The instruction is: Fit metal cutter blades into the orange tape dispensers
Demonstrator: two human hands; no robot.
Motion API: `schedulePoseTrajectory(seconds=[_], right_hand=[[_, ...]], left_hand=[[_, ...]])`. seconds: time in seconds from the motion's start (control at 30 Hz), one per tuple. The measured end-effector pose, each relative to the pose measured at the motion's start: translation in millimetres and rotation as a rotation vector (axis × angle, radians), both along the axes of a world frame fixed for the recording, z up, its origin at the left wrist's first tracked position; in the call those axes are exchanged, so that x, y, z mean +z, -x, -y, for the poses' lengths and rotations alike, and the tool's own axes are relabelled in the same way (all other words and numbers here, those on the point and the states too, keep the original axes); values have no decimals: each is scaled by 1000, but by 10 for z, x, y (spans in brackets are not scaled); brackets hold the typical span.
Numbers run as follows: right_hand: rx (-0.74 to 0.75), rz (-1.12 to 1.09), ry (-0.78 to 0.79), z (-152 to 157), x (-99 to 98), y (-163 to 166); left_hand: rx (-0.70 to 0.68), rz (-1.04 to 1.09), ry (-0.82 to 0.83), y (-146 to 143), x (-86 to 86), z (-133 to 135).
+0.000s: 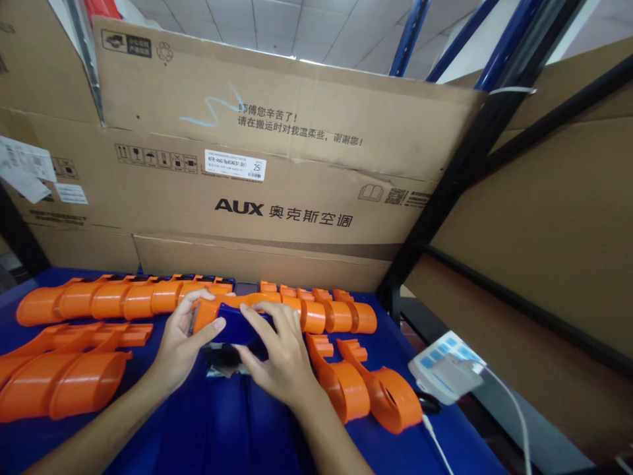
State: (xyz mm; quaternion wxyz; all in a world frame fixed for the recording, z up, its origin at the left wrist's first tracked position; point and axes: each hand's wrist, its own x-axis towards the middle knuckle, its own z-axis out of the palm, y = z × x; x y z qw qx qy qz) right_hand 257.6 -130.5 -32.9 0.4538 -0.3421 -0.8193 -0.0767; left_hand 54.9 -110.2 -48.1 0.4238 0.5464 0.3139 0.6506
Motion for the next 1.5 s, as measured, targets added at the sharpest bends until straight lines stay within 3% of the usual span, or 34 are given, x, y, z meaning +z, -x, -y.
schedulePoseTrajectory(seconds=[0.4, 0.53, 0.63, 0.73, 0.83, 1.03, 1.2, 1.37, 1.5], right_hand=[[-15, -64, 46, 49, 41, 42], [-38, -303, 173, 54, 64, 63], [-6, -569, 366, 20, 42, 85], [-26, -757, 520, -16, -17, 117], [-62, -815, 577, -40, -100, 140], [-78, -851, 654, -69, -296, 166], [-28, -795, 643, -80, -321, 152], [97, -725, 707, -140, -190, 40], [60, -749, 633, -152, -58, -42]], left_hand=[[23, 3, -4, -28, -62, -14], [-177, 39, -94, -29, -96, -13], [-220, -181, -216, 0, -109, 20], [-134, -519, -354, 15, -87, 93], [-30, -716, -439, -12, -70, 157], [303, -773, -568, -80, -187, 156], [373, -803, -697, -16, -153, 126], [461, -951, -773, 302, 31, 196], [585, -1131, -802, 883, 55, 361]])
